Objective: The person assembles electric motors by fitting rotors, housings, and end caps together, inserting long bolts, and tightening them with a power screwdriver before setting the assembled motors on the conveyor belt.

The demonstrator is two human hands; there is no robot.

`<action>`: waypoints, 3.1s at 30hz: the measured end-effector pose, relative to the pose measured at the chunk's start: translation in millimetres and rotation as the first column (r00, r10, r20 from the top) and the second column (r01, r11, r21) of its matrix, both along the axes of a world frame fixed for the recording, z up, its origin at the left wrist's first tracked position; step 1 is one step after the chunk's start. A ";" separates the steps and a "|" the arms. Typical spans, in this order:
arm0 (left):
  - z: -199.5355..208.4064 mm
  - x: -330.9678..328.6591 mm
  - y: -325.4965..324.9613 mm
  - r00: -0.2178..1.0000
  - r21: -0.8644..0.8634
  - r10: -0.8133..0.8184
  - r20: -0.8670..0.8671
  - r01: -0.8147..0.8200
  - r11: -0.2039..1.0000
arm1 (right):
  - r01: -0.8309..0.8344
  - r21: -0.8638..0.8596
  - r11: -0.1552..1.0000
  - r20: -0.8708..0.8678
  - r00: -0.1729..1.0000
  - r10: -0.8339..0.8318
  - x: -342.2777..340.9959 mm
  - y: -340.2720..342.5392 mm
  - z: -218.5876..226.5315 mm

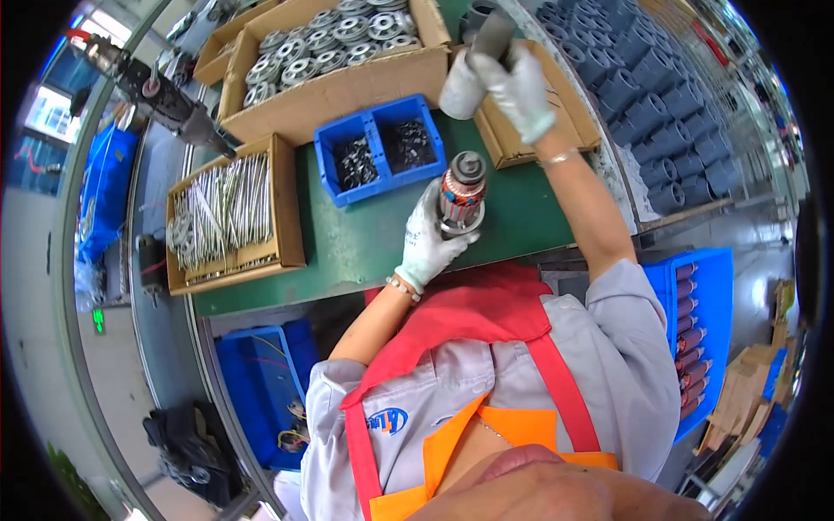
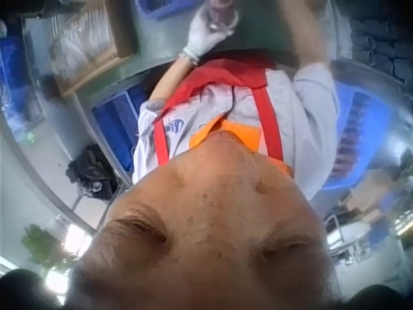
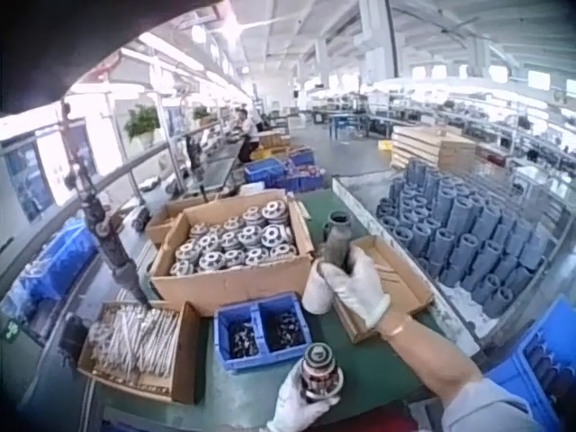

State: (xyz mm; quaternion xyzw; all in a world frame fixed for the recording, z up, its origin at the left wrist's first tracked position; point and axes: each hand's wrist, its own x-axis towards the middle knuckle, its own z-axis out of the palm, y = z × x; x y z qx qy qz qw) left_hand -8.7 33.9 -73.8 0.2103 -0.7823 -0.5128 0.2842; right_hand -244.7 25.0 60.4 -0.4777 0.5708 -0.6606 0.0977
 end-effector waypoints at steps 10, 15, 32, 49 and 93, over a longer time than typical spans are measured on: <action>-22.7 8.5 -10.9 0.995 0.279 -0.086 0.054 0.068 0.958 | -0.404 0.172 0.898 -0.159 0.889 0.430 67.9 85.3 40.8; -21.9 10.5 -7.4 0.990 0.111 -0.074 0.117 0.062 0.992 | -0.265 -0.064 0.962 -0.275 0.932 0.238 -10.0 99.4 21.8; -4.3 -24.7 -52.1 0.902 0.242 -0.137 0.410 0.037 0.970 | 0.039 0.990 -0.138 0.036 0.863 0.503 -340.4 154.2 -153.0; -13.2 93.2 48.3 0.908 -0.081 0.344 0.239 -0.335 0.939 | 0.244 0.929 0.280 -0.222 0.969 -0.109 -301.1 198.1 -284.3; 168.7 127.9 3.2 0.872 0.076 -0.220 -0.438 0.280 0.957 | -0.234 0.061 0.970 -0.037 0.971 0.236 97.9 91.5 5.6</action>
